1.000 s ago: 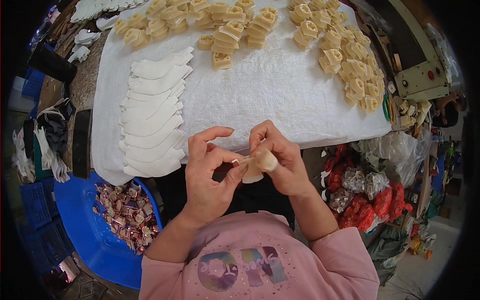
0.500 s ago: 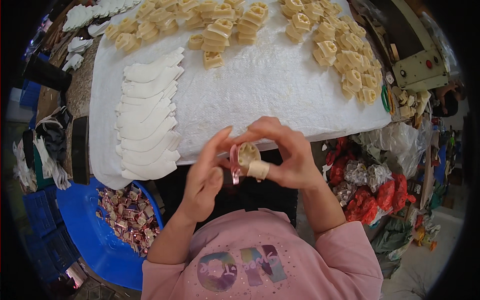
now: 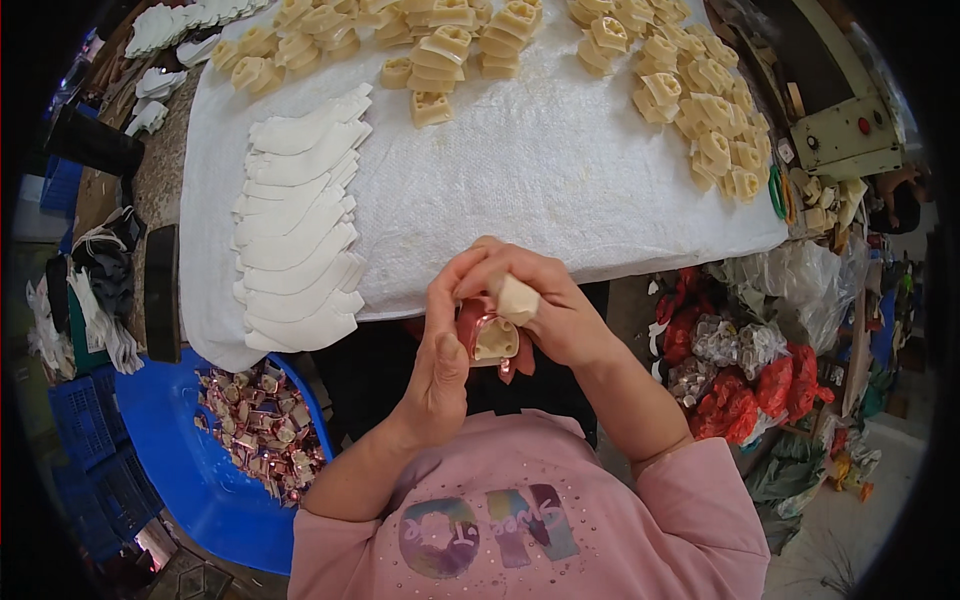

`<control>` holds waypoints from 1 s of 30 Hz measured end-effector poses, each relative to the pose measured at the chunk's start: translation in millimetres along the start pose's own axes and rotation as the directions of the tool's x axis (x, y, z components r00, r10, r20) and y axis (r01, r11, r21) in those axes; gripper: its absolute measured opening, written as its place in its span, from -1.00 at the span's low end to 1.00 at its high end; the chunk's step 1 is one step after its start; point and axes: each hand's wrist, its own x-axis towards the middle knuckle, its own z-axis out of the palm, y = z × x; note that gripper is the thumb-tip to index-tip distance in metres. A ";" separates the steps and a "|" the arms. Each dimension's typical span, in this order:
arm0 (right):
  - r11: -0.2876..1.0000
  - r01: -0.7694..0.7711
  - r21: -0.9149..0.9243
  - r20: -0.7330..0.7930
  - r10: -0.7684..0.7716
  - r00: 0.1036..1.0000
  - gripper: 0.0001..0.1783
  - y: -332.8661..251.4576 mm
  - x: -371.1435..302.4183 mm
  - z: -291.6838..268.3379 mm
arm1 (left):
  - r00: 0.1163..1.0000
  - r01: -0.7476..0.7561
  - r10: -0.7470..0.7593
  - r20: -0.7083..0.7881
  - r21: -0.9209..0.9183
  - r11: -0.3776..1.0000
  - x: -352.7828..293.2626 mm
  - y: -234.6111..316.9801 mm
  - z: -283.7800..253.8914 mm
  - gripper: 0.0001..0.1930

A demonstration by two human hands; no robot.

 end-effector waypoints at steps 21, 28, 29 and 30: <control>0.911 0.344 -0.228 -0.052 -0.364 0.930 -0.63 26.9 -12.1 25.1 | 0.944 -0.159 0.232 -0.234 0.295 0.942 3.3 -3.5 9.3 -0.54; 0.946 0.142 -0.290 -0.091 -0.175 0.980 -0.59 23.1 -13.3 19.8 | 0.992 -0.059 0.041 -0.120 -0.157 0.986 1.4 -5.9 -6.9 -0.38; 0.947 0.142 -0.288 -0.088 -0.174 0.981 -0.59 18.5 -13.9 19.5 | 0.992 -0.060 0.041 -0.123 -0.155 0.986 2.2 -4.3 -8.6 -0.38; 0.977 0.033 -0.211 -0.082 -0.051 0.995 -0.56 11.3 -13.9 18.7 | 0.990 -0.030 -0.001 -0.143 -0.215 0.976 4.3 -1.9 -9.0 -0.31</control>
